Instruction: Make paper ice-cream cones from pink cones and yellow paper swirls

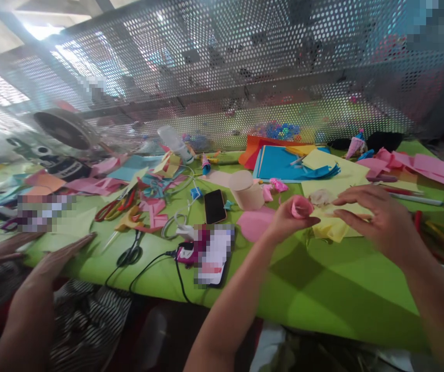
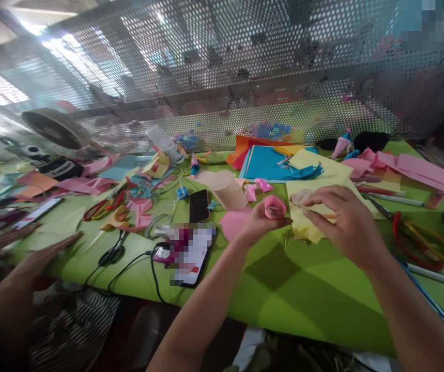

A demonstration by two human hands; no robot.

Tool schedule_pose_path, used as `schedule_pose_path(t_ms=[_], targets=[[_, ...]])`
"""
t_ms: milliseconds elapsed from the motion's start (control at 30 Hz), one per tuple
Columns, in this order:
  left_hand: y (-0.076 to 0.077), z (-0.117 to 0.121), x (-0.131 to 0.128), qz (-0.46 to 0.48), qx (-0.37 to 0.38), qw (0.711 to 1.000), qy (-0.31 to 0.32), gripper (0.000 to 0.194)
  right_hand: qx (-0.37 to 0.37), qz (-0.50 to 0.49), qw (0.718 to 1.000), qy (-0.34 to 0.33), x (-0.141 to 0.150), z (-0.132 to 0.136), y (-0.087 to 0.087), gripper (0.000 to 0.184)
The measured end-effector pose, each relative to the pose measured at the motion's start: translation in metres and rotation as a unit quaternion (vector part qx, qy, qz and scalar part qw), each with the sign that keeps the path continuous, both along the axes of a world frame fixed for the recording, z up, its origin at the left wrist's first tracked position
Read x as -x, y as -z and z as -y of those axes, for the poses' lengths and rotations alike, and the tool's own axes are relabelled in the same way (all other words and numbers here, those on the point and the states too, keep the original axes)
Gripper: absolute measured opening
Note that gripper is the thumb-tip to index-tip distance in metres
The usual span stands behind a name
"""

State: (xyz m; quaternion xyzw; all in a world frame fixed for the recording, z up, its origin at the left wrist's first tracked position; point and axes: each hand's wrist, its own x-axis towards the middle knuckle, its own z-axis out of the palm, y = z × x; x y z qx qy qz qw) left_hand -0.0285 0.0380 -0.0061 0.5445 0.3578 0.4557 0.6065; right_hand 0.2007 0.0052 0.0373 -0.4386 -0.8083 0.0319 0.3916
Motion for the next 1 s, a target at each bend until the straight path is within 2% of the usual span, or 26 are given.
schedule_pose_path(t_ms=[67, 167, 267, 400, 533, 633, 700, 767, 867, 1000], targets=[[-0.004, -0.002, 0.004, 0.003, 0.001, 0.999, -0.034, 0.056, 0.058, 0.045, 0.997, 0.008, -0.009, -0.007, 0.012, 0.024], [-0.007, -0.003, 0.007, -0.007, 0.016, 0.998, -0.056, 0.053, 0.122, 0.115, 0.985, -0.027, -0.02, -0.016, 0.033, 0.029], [-0.005, -0.003, 0.006, -0.009, 0.04, 0.997, -0.059, 0.054, 0.119, 0.158, 0.979, -0.042, -0.027, -0.02, 0.049, 0.028], [0.0, -0.004, 0.005, -0.01, 0.062, 0.996, -0.058, 0.054, 0.095, 0.24, 0.966, 0.016, -0.029, -0.021, 0.062, 0.038], [0.002, -0.003, 0.004, -0.016, 0.075, 0.995, -0.055, 0.049, 0.117, 0.244, 0.963, 0.014, -0.021, -0.02, 0.057, 0.02], [0.002, 0.002, -0.001, -0.008, 0.088, 0.994, -0.056, 0.048, 0.126, 0.132, 0.983, -0.003, -0.015, -0.018, 0.042, 0.016], [0.002, 0.004, -0.005, -0.002, 0.1, 0.994, -0.034, 0.049, 0.103, 0.029, 0.994, -0.022, -0.012, -0.016, 0.033, 0.013], [0.003, 0.005, -0.008, 0.001, 0.113, 0.994, -0.001, 0.051, 0.066, -0.031, 0.997, -0.036, -0.01, -0.015, 0.027, 0.013], [0.001, 0.006, -0.01, 0.0, 0.106, 0.994, 0.009, 0.052, 0.058, -0.019, 0.998, -0.022, -0.005, -0.015, 0.027, 0.015], [-0.001, 0.006, -0.005, -0.026, 0.071, 0.995, -0.067, 0.047, 0.137, 0.028, 0.99, -0.012, 0.004, -0.016, 0.033, 0.022]])
